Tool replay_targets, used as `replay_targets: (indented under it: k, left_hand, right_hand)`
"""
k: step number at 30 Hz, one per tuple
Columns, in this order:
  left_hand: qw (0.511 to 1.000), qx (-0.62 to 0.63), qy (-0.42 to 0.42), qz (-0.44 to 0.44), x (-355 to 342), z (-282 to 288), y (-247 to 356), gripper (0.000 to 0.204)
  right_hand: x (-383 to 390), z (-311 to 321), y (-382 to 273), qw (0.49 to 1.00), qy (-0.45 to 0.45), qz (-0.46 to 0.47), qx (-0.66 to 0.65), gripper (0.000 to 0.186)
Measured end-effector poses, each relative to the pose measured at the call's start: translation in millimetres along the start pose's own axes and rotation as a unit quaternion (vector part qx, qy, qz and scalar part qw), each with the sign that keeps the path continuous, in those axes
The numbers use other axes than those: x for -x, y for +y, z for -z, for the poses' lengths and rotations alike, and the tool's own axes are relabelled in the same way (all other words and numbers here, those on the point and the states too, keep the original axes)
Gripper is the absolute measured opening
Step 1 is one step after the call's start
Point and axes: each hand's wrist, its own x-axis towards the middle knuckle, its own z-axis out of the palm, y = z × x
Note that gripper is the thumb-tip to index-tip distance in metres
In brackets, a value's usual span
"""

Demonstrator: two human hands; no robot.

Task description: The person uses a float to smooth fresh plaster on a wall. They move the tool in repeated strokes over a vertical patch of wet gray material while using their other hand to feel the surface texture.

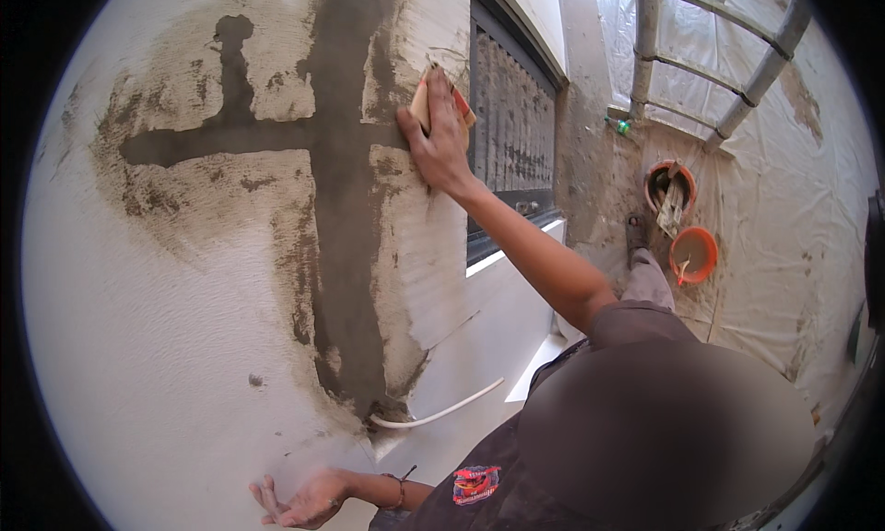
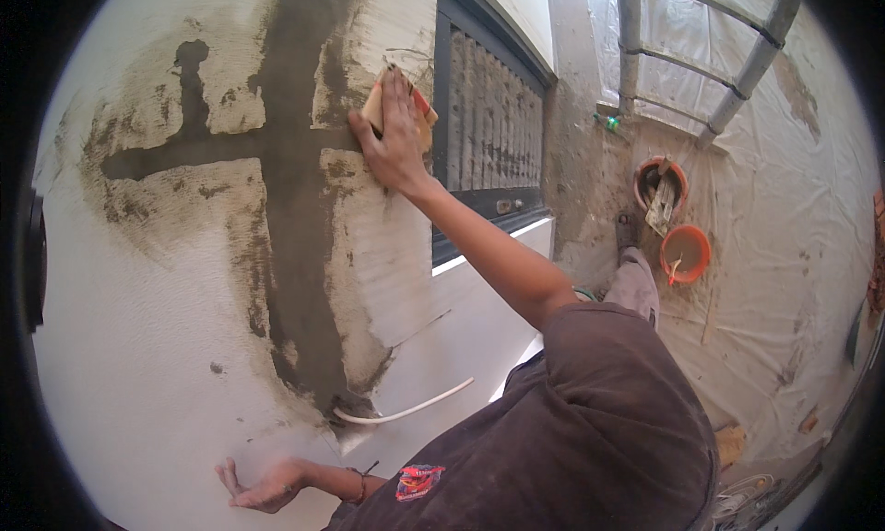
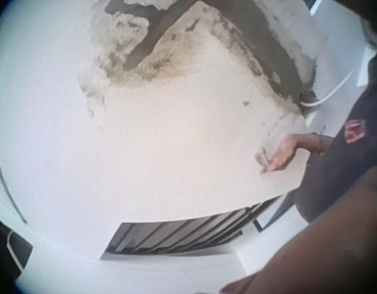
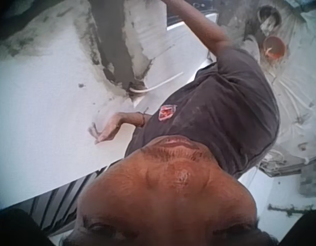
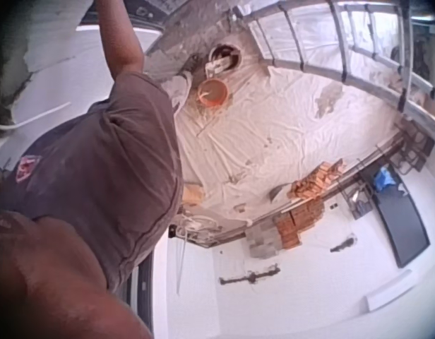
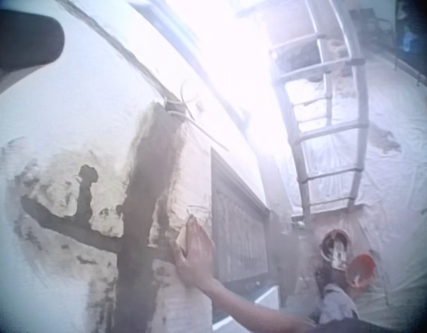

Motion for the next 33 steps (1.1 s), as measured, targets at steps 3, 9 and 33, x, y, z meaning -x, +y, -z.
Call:
replay_targets:
  k: [3,9,33]
  left_hand:
    - [1.000,0.002,-0.001,0.014,-1,-5,10,0.061]
    - [1.000,-0.019,-0.005,0.018,-1,-3,14,0.060]
    - [1.000,0.011,0.012,0.026,-2,-4,7,0.064]
  right_hand:
    - [-3,1,2,0.998,0.011,0.032,-0.056,0.068]
    - [131,42,-13,0.980,-0.139,0.134,-0.050,0.063]
    - [129,20,34,0.998,-0.059,-0.017,0.022,0.075]
